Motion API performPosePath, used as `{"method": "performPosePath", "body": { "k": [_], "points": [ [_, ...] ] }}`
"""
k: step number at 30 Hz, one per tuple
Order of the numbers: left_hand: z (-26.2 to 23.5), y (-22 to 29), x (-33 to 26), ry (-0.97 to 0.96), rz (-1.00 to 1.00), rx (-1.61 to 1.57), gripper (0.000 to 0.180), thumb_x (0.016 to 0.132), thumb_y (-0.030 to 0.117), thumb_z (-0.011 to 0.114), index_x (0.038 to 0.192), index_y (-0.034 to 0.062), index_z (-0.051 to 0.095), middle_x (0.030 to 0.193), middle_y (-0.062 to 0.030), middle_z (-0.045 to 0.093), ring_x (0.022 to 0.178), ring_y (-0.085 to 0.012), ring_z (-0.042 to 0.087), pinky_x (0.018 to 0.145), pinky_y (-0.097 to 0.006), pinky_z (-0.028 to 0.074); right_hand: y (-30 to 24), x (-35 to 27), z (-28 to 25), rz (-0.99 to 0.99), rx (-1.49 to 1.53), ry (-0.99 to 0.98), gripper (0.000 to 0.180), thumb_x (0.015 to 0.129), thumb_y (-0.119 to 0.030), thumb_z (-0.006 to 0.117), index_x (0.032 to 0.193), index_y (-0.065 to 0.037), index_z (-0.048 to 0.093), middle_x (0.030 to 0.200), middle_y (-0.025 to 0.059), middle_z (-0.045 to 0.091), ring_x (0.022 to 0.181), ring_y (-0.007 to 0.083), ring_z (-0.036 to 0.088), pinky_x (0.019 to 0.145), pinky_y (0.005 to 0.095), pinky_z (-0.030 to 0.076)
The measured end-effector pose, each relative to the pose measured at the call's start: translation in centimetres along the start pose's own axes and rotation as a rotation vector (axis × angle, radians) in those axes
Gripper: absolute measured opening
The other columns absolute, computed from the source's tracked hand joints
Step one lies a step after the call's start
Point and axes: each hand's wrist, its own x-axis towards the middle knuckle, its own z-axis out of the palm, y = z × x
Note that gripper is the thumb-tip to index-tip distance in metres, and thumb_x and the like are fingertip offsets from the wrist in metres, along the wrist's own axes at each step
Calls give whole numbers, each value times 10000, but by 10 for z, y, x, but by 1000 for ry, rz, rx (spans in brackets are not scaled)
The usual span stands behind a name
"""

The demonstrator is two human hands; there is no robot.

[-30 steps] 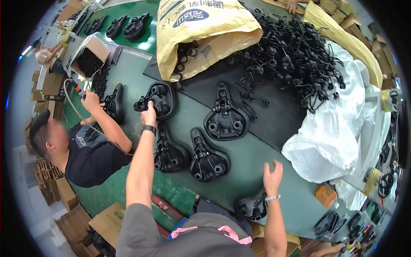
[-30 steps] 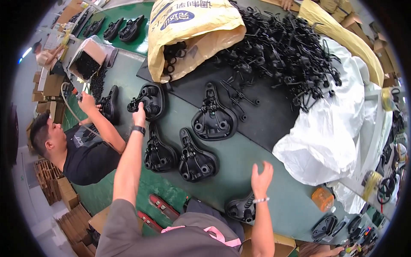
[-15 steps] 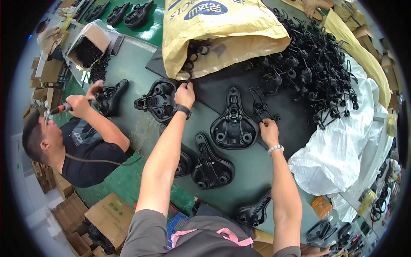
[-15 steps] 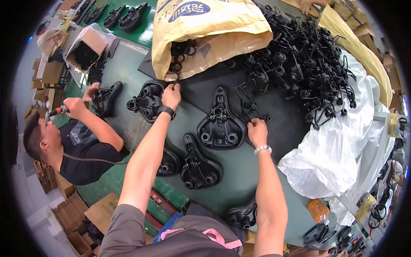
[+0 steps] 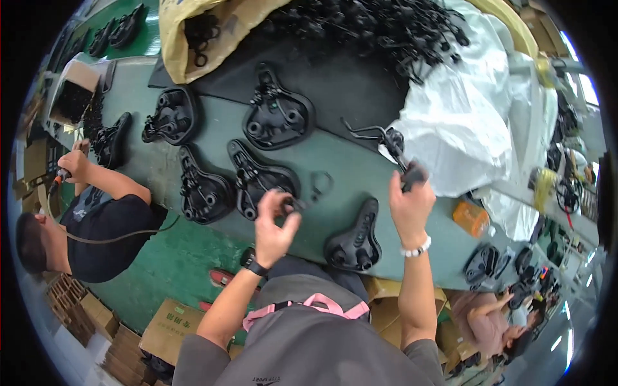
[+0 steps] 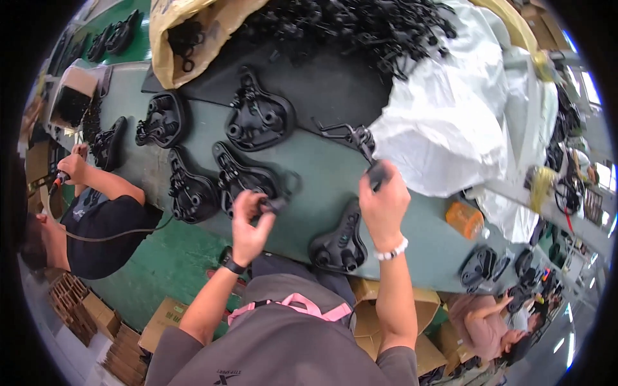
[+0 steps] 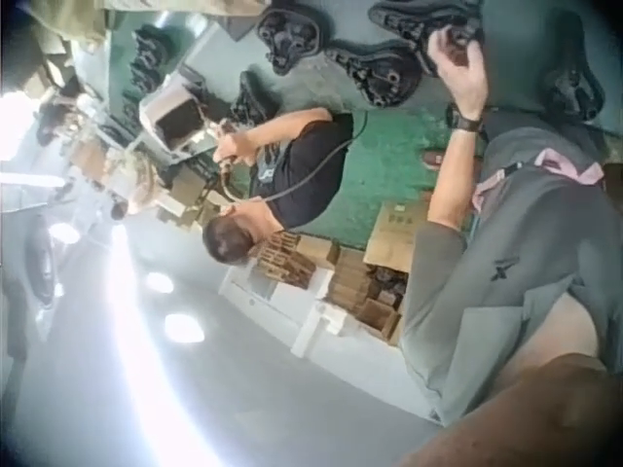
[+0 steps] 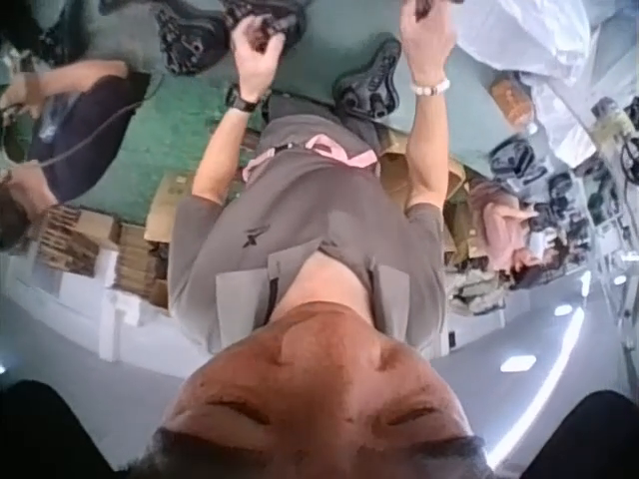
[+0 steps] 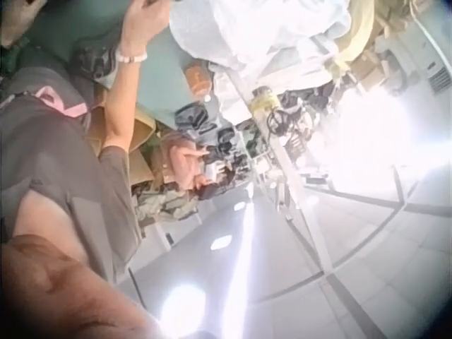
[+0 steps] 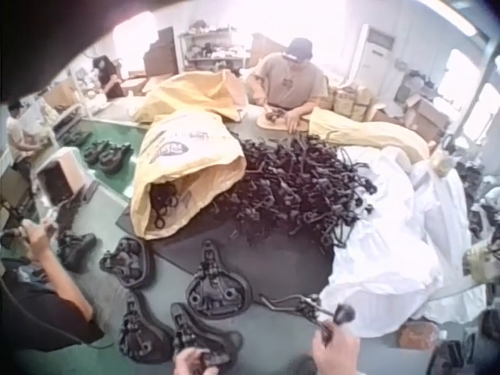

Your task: The recorder is assembling bicycle saddles by manually fitting clamps and rails together at a factory workbench.

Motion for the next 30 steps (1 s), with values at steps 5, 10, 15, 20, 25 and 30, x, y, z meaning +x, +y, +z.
{"method": "performPosePath", "body": {
  "k": [5,10,15,20,25,30],
  "points": [
    [55,-43,-100,-645,326,325,499,833,144,709,1287,16,547,1272,-193,593,1173,-367,566,1006,-439,473,42,-99,-74,330,164,-139,169,861,-92,709,972,30,671,739,73,659,616,137,559,604,287,467],
    [77,-68,-141,-815,439,580,497,798,82,701,1268,29,547,1288,-139,585,1169,-339,553,975,-428,493,73,-219,-71,762,353,-160,212,882,-151,719,895,61,722,713,26,675,650,66,552,596,262,469],
    [72,-74,-145,-709,434,540,597,797,73,708,1347,12,484,1249,-147,600,1138,-341,566,965,-429,502,71,-235,-32,738,412,-87,225,868,-178,717,875,48,715,686,73,682,617,149,602,615,321,494],
    [85,-52,-138,-708,166,373,544,774,74,674,1276,37,469,1060,-222,660,1044,-406,615,892,-482,507,108,-266,1,126,-69,-181,484,777,-210,723,1145,72,586,1141,282,587,1071,470,539,972,516,425],
    [115,-44,-146,-515,174,591,945,691,360,755,1471,9,353,1489,-222,385,1360,-422,369,1064,-533,388,151,-258,3,565,252,-538,774,798,-262,685,1438,68,400,1486,287,392,1398,414,357,1180,450,275],
    [144,-83,-146,-430,-79,744,808,803,353,643,1492,45,354,1512,-266,346,1389,-505,317,1061,-651,368,136,-269,19,423,96,-365,698,795,-267,693,1374,61,483,1370,285,503,1282,444,469,1111,481,354]
  ]
}}
